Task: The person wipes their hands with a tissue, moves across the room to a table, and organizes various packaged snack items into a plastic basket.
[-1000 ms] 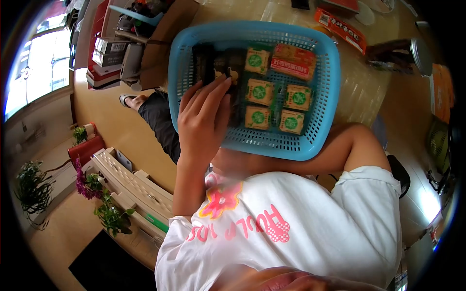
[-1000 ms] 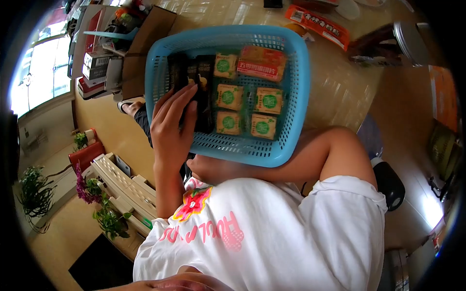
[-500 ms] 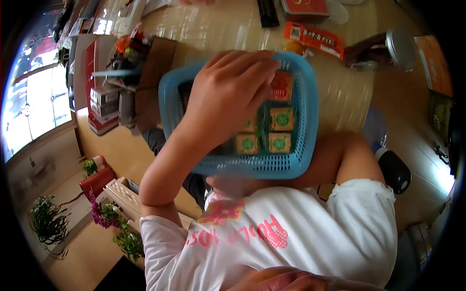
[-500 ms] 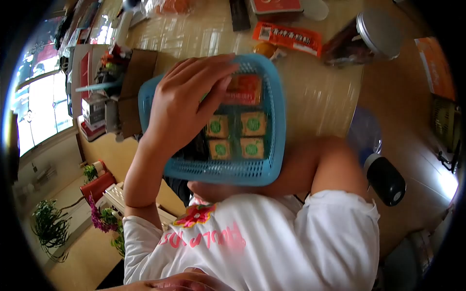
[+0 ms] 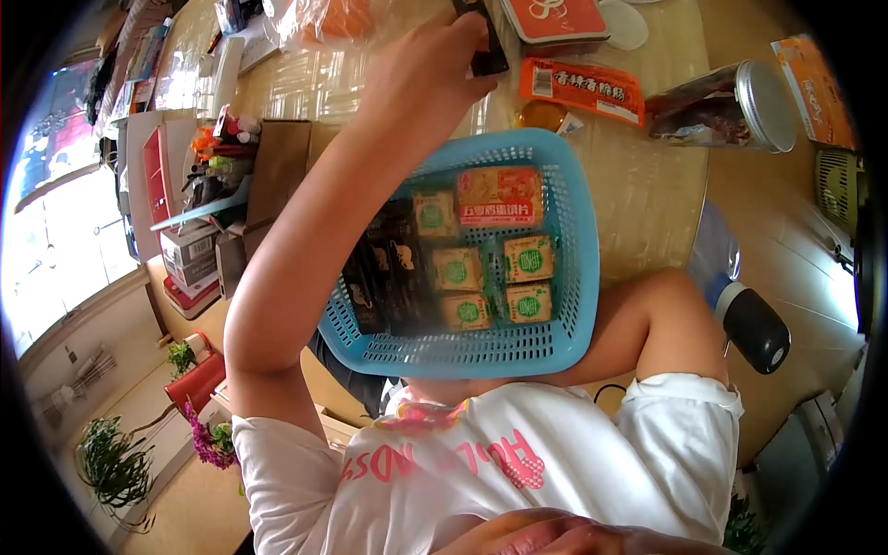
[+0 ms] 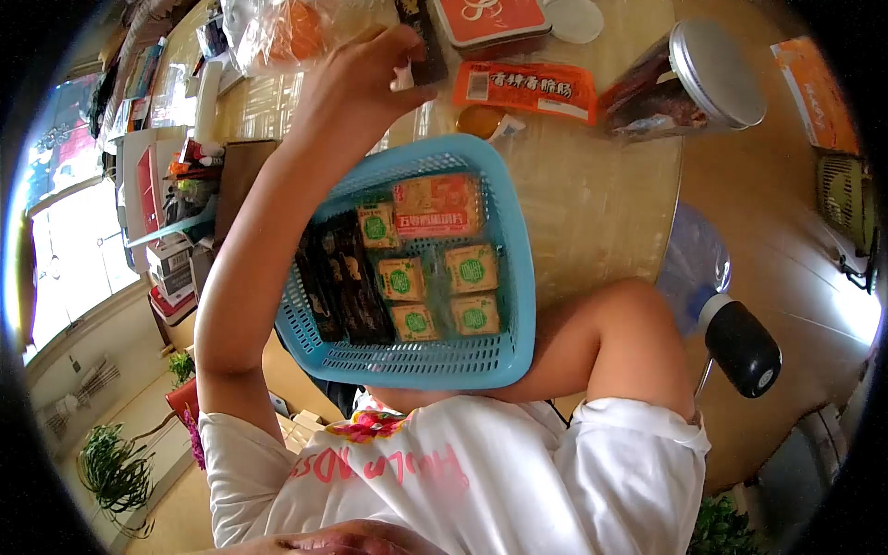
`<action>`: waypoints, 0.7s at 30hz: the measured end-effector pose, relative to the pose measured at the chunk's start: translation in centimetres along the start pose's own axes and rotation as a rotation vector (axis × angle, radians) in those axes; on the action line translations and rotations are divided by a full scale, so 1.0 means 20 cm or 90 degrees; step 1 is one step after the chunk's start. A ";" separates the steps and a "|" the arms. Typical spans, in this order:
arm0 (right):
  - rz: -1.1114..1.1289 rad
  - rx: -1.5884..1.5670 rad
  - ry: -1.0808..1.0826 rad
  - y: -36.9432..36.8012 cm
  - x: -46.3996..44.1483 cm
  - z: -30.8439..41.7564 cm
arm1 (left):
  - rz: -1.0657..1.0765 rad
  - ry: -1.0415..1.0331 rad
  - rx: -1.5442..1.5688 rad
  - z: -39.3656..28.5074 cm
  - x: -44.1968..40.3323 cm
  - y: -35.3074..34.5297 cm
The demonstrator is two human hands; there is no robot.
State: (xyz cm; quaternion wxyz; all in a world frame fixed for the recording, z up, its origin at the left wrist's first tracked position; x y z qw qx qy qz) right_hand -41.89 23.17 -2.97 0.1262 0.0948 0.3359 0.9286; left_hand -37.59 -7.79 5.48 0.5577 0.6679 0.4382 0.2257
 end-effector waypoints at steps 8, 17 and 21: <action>0.028 -0.149 -0.046 -0.11 0.03 -0.02 | 0.008 -0.084 -0.137 -0.06 -0.01 0.02; 0.053 -0.085 -0.020 -0.16 0.05 0.07 | -0.298 0.037 -0.059 -0.27 0.42 0.54; 0.035 0.120 0.056 -0.22 0.08 0.06 | -0.456 0.085 0.123 -0.39 0.79 0.58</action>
Point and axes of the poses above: each hand's wrist, its own x-axis away from the middle knuckle, its own y-axis out of the back of the hand, z = x × y, the point moved 5 cm from there along -x, towards the middle knuckle, and after that the axes turned 15 degrees about -y, right-handed, at the moved point
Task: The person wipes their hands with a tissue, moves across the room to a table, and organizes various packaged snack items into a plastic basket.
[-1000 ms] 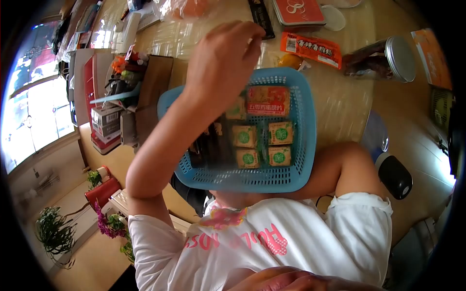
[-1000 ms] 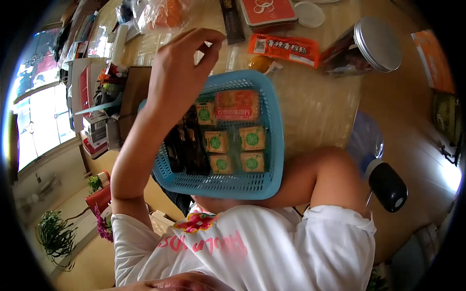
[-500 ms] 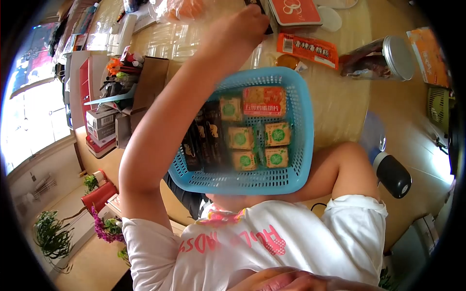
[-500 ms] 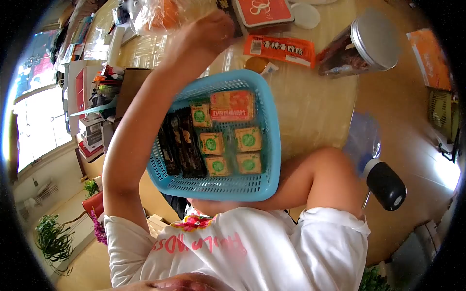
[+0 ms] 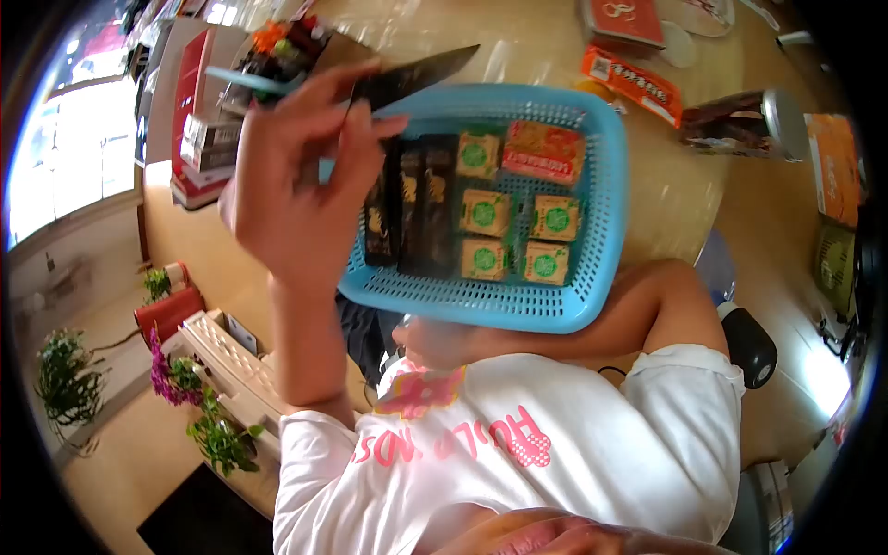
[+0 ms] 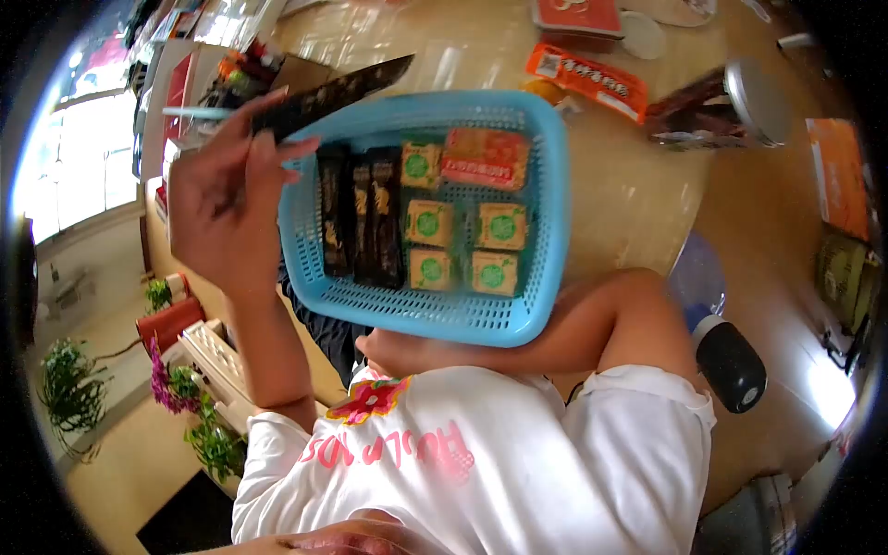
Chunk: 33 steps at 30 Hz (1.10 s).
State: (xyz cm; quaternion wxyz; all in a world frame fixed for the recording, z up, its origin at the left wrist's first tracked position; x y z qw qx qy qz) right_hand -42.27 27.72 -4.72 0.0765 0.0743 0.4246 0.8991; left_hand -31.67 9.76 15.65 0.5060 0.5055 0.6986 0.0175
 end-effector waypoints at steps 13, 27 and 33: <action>0.176 -0.210 0.041 0.10 0.02 0.02 | 0.102 -0.076 -0.232 -0.21 0.57 0.11; 0.144 -0.241 0.023 0.10 0.02 -0.01 | 0.077 0.026 -0.361 -0.23 0.67 0.27; 0.187 -0.326 -0.078 0.15 0.00 -0.03 | -0.218 0.377 -0.623 0.14 1.55 0.70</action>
Point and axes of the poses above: each hand's wrist, its own x-axis away from the middle knuckle, its own y-axis out of the back of the hand, z = x × y, the point moved 5 cm from there along -x, towards the middle knuckle, and after that the axes turned 15 degrees about -y, right-handed, at the moved point
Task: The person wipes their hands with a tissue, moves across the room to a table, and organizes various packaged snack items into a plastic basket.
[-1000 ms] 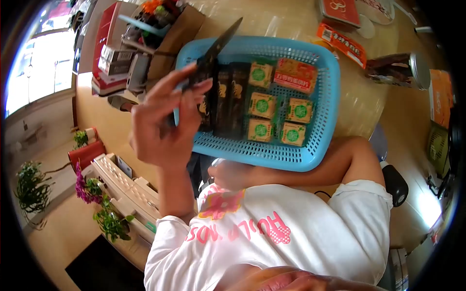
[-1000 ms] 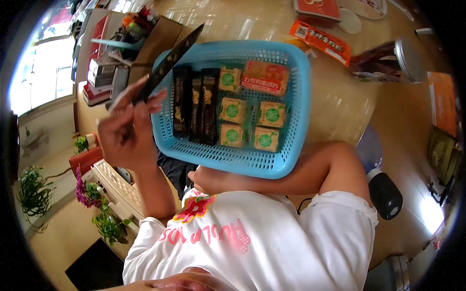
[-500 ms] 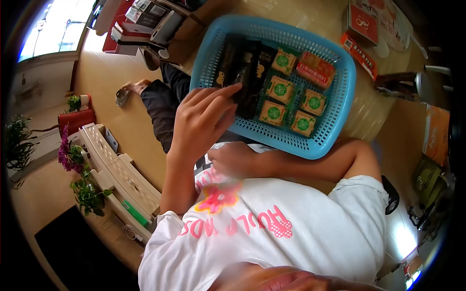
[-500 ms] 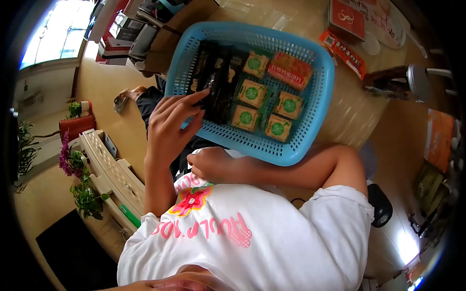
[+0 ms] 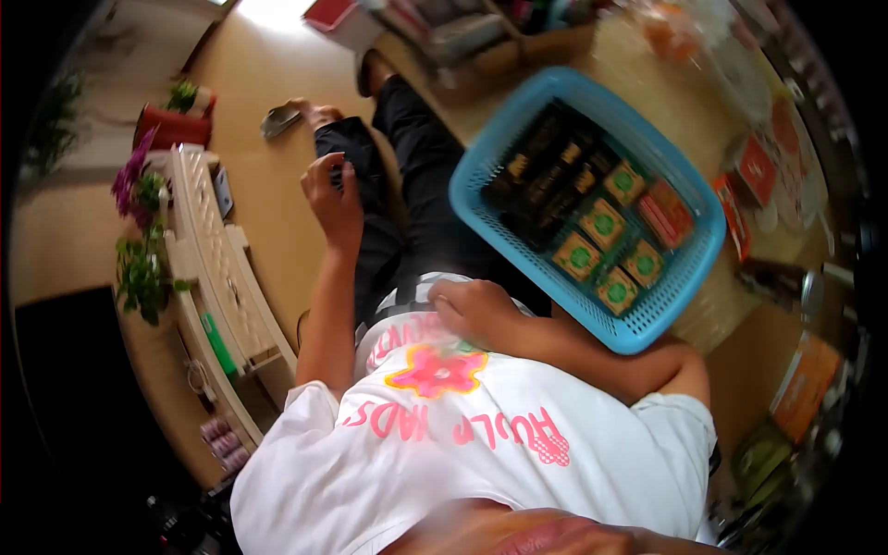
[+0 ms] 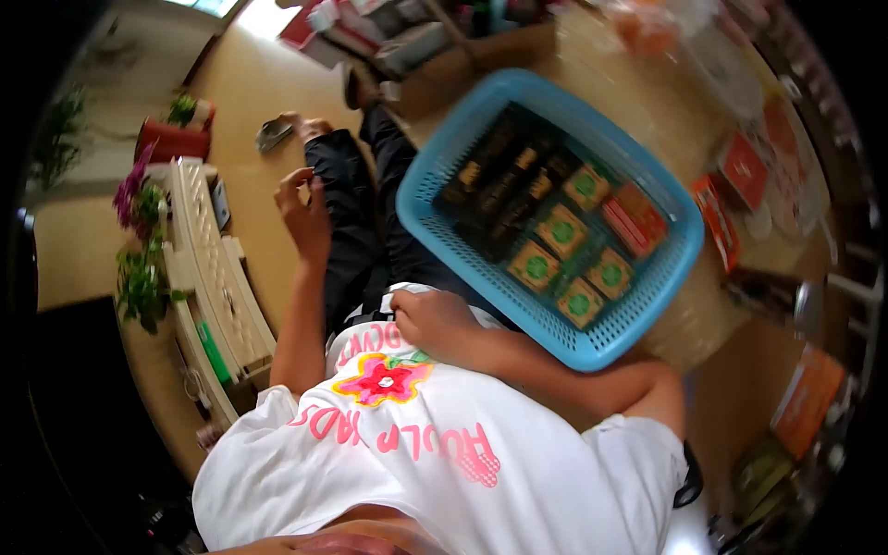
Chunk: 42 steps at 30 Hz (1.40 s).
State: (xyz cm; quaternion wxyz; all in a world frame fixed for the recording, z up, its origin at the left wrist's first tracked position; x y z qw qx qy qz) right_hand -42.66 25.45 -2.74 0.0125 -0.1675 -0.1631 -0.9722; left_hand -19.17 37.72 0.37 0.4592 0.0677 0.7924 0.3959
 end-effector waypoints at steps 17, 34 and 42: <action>0.053 0.007 -0.078 0.04 -0.04 -0.01 | 0.444 0.823 0.076 1.34 0.53 -0.11; 0.073 -0.123 -0.372 0.14 -0.06 0.04 | 0.472 0.706 -0.384 1.22 0.40 -0.44; 0.107 -0.122 -0.317 0.09 -0.06 -0.02 | 0.312 0.589 -0.409 1.16 0.33 -0.02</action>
Point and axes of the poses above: each hand's wrist, its own x-axis away from the middle knuckle, its own y-axis out of the back of the hand, z = x × y, the point moved 5 cm from there along -x, towards the middle knuckle, and after that the axes turned 15 degrees about -y, right-handed, at the moved point
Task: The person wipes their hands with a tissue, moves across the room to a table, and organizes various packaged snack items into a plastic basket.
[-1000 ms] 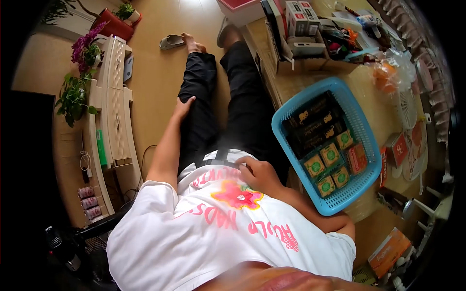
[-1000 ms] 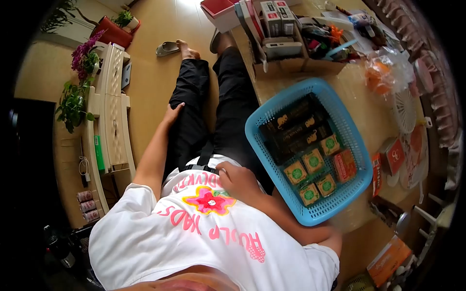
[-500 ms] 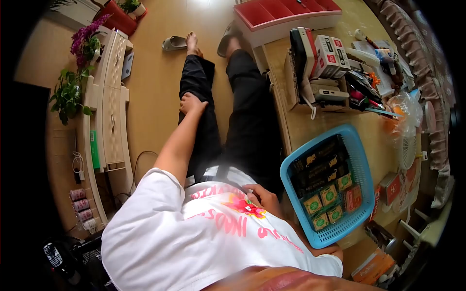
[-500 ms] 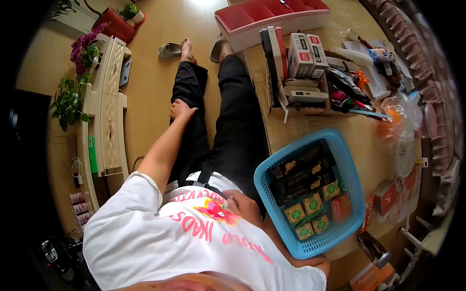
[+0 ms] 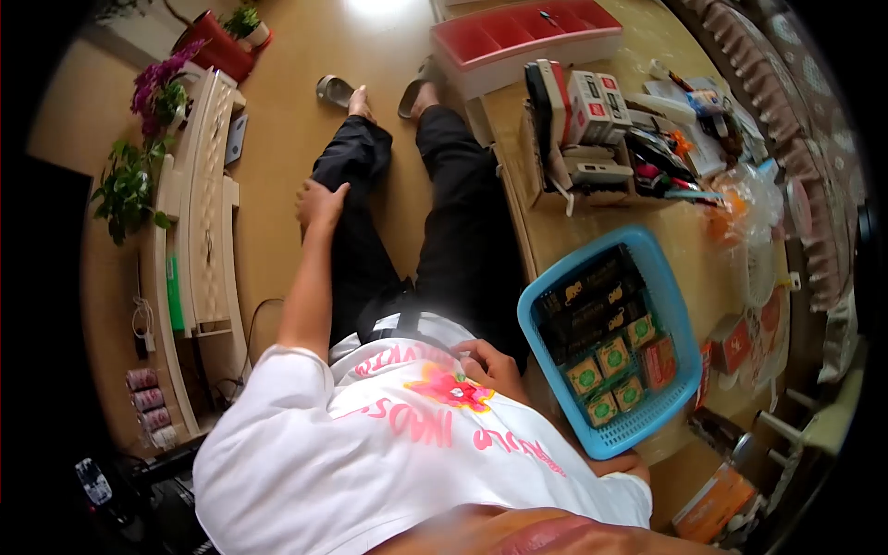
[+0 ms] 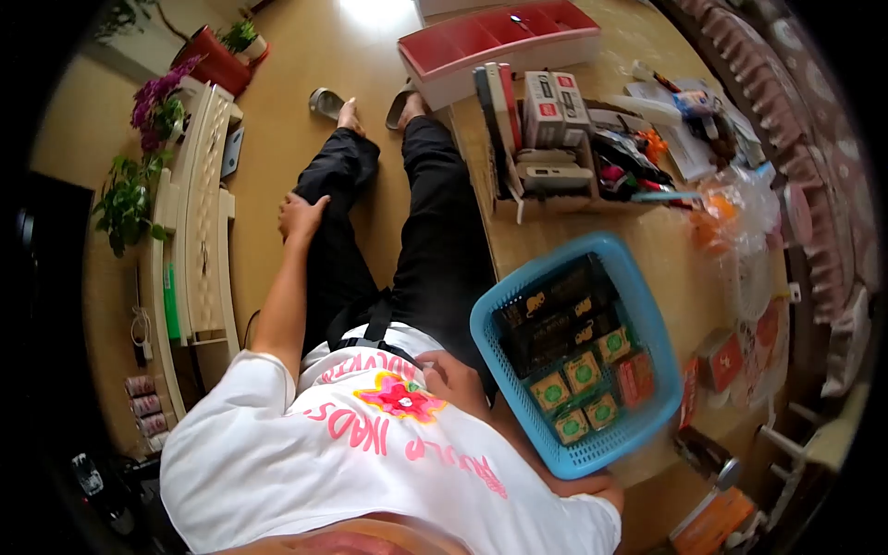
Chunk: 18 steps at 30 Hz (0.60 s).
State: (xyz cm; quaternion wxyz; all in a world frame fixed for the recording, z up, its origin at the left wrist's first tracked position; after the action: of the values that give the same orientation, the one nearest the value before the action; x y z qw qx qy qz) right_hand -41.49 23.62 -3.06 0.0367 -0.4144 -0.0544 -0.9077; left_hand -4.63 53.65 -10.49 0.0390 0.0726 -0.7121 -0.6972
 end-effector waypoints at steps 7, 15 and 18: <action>-0.060 0.053 0.155 -0.05 -0.01 0.04 | -0.105 -0.048 0.001 0.09 0.13 0.42; -0.129 0.093 0.266 -0.08 -0.05 0.01 | -0.200 -0.336 0.021 -0.40 0.49 0.66; -0.198 0.093 0.320 -0.06 -0.06 0.00 | -0.191 -0.516 0.214 -0.46 0.69 0.68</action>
State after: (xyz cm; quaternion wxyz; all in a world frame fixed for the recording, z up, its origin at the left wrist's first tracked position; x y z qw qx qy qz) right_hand -40.93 24.81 -4.05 -0.0604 -0.1596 -0.1714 -0.9703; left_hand -17.47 42.55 2.74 -0.3562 -0.0980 -0.7548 -0.5421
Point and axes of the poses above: each hand's wrist, its own x-axis away from the middle knuckle, its own y-axis out of the back of the hand, z = x × y, the point moved 5 cm from there along -x, towards the middle knuckle, and after that the axes turned 15 degrees about -y, right-handed, at the moved point
